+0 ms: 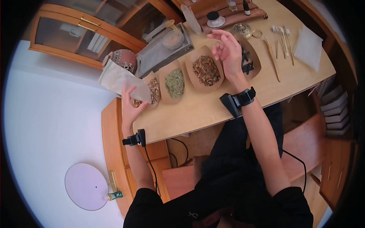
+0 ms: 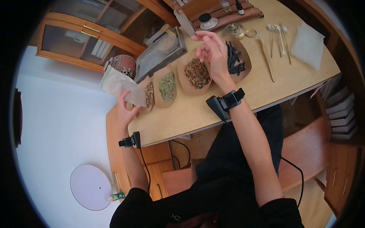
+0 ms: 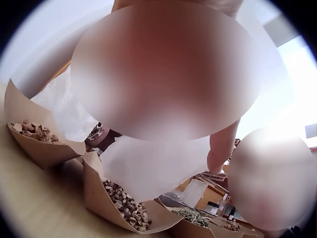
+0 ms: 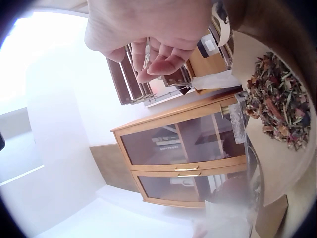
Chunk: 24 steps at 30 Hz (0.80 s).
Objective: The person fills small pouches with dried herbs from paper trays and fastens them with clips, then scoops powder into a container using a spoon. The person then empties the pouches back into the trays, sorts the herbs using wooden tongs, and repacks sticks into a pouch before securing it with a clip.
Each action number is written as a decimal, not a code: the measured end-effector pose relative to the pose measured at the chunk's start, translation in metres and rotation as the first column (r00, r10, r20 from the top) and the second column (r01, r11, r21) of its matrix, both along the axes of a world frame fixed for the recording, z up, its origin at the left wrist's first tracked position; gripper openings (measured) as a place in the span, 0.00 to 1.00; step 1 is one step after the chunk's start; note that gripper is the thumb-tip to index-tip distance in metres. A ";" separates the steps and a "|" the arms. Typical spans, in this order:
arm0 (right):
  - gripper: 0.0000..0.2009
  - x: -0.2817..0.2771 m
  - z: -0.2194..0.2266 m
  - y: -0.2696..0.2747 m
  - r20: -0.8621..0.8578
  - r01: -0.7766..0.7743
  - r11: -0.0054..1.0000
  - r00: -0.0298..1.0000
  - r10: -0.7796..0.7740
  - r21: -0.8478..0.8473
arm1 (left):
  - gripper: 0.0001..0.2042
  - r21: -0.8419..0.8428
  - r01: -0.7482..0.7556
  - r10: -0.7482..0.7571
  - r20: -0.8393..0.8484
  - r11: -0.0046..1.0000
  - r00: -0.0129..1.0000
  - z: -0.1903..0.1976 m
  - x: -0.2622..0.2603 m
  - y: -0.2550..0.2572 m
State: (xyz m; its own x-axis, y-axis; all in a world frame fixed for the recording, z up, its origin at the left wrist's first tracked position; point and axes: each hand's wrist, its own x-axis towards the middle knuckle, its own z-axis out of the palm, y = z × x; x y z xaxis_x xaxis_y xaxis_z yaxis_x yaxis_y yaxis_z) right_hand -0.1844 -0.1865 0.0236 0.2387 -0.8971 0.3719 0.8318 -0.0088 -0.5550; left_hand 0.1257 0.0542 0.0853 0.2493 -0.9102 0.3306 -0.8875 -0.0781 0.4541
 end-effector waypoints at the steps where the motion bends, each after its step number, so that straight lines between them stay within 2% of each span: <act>1: 0.15 0.000 0.000 0.001 -0.009 0.004 1.000 1.000 -0.004 0.007 | 0.36 0.008 -0.011 0.011 -0.002 1.000 1.000 0.000 -0.002 0.000; 3: 0.15 0.001 -0.001 -0.001 -0.017 0.007 1.000 1.000 -0.007 0.016 | 0.37 0.018 -0.021 0.021 -0.002 1.000 1.000 -0.002 -0.003 -0.001; 5: 0.15 0.001 -0.002 0.000 -0.004 0.016 1.000 1.000 -0.016 -0.014 | 0.38 0.028 0.041 -0.041 0.026 0.999 0.999 -0.004 -0.003 -0.001; 8: 0.15 0.002 -0.003 -0.001 0.009 -0.002 1.000 1.000 0.002 0.000 | 0.39 0.039 0.042 -0.045 0.103 0.998 0.994 -0.004 -0.005 0.000; 15: 0.15 0.002 -0.001 0.004 -0.036 -0.026 0.999 0.999 0.025 -0.039 | 0.39 0.078 0.041 -0.051 0.126 0.996 0.991 -0.009 -0.004 0.009; 18: 0.15 0.004 0.003 0.001 -0.047 -0.050 0.998 0.998 0.049 -0.023 | 0.38 0.026 0.024 -0.026 0.048 0.999 0.999 -0.008 0.000 0.010; 20: 0.15 0.004 0.001 0.002 -0.053 -0.058 0.998 0.997 0.056 -0.030 | 0.36 -0.071 -0.021 0.011 -0.139 0.997 0.990 -0.010 0.003 0.014; 21: 0.15 0.004 -0.001 0.003 -0.056 -0.058 0.998 0.997 0.056 -0.027 | 0.36 -0.068 -0.021 0.011 -0.143 0.997 0.990 -0.012 0.006 0.015; 23: 0.15 0.004 -0.001 0.001 -0.032 -0.061 0.997 0.998 0.060 -0.050 | 0.33 -0.237 -0.030 -0.066 -0.388 0.971 0.919 -0.013 0.014 0.014; 24: 0.15 0.004 0.000 0.001 -0.034 -0.063 0.996 0.998 0.061 -0.057 | 0.33 -0.244 -0.032 -0.068 -0.389 0.969 0.919 -0.012 0.020 0.015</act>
State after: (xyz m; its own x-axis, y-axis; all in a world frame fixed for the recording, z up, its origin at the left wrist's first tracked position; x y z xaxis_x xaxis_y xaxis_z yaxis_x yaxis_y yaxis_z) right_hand -0.1803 -0.1853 0.0238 0.3058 -0.8574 0.4139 0.8132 0.0091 -0.5819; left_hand 0.1453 0.0691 0.0732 0.3883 -0.8208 0.4189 -0.6341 0.0918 0.7678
